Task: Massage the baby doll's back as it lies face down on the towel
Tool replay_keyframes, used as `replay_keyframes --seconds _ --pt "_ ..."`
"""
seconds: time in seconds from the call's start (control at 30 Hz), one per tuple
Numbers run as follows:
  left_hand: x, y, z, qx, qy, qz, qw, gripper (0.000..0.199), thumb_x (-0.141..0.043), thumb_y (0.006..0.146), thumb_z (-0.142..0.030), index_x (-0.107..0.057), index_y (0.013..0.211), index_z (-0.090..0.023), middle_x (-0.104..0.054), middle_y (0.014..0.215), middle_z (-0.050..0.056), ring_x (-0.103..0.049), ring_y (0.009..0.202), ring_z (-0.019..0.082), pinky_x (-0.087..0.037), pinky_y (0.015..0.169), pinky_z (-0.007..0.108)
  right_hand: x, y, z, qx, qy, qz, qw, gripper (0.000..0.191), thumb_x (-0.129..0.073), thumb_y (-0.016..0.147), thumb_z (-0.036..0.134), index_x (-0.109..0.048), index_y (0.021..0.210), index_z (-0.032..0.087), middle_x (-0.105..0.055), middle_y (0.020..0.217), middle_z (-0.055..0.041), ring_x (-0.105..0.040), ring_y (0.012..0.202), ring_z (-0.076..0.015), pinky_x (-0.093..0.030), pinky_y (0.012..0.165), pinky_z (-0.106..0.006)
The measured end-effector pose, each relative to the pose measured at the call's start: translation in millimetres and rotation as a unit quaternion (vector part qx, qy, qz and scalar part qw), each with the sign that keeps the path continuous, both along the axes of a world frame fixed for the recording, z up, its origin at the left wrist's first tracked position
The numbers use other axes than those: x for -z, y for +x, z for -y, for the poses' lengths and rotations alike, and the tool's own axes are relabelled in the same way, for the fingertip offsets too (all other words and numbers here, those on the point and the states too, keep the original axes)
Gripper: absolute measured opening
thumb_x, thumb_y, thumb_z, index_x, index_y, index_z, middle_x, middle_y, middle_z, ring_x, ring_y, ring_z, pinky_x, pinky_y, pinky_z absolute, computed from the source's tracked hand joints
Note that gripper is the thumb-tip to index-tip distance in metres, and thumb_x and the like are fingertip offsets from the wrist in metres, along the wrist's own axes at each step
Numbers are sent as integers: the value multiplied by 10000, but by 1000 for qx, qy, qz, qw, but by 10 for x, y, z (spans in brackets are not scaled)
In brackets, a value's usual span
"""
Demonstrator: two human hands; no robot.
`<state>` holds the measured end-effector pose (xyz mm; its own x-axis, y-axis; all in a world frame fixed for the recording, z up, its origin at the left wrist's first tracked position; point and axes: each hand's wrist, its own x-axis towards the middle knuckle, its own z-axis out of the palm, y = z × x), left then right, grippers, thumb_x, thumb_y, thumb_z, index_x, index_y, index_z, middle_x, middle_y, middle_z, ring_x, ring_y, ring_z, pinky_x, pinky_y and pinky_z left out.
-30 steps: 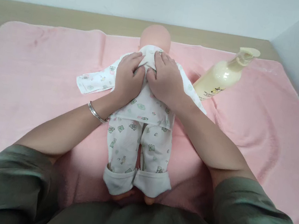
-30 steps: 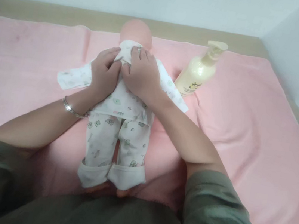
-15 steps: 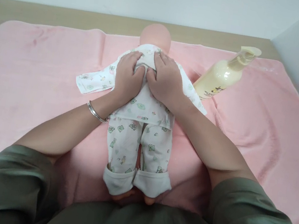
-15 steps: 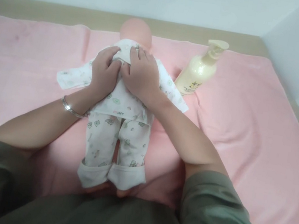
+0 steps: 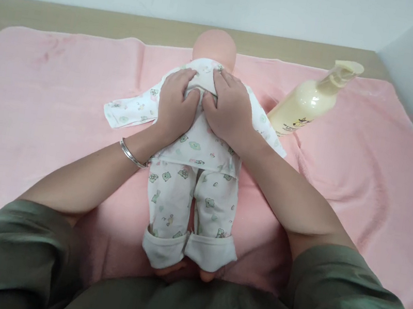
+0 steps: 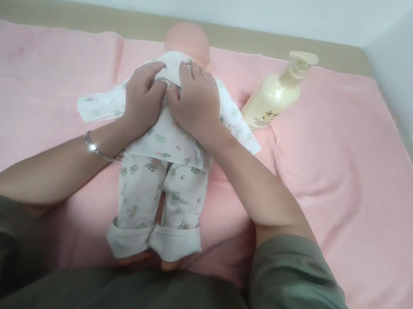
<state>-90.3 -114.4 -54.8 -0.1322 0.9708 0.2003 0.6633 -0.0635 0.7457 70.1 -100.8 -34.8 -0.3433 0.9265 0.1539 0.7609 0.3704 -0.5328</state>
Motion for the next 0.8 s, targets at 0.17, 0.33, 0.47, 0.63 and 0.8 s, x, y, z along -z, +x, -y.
replay_keyframes --seconds 0.17,0.33,0.47,0.63,0.8 --pt "15 -4 2 -3 17 -11 1000 381 -578 872 -185 -695 1221 -279 -721 1385 33 -589 1411 300 -430 1300 483 -22 0 7 1 -7 13 1000 542 -392 1027 313 -556 1505 118 -609 1544 -129 -533 1437 -296 -423 1269 -445" --pt "68 -48 -16 9 7 0 1000 321 -617 928 -257 -695 1230 -334 -706 1404 -3 -541 1466 295 -405 1328 461 -76 -11 33 6 -16 18 1000 477 -434 1041 273 -573 1473 127 -609 1542 -145 -552 1449 -310 -422 1260 -438" --pt "62 -50 -16 9 -1 -7 1000 340 -611 926 -248 -694 1243 -340 -697 1422 -6 -534 1475 291 -388 1337 455 -59 -5 27 4 -8 20 1000 498 -390 1027 297 -577 1460 138 -618 1539 -127 -545 1425 -293 -437 1248 -441" --pt "56 -51 -11 6 12 -9 1000 337 -596 909 -235 -705 1205 -355 -714 1399 -17 -557 1448 290 -415 1322 479 -18 14 13 5 -12 -17 1000 535 -353 1005 367 -579 1461 202 -632 1533 -64 -528 1403 -277 -425 1262 -441" --pt "59 -55 -10 8 18 -12 1000 308 -606 911 -261 -709 1183 -363 -721 1386 -23 -560 1444 290 -432 1306 478 -24 21 16 0 -18 -24 1000 584 -334 993 382 -582 1479 171 -626 1526 -79 -527 1400 -292 -416 1264 -441"
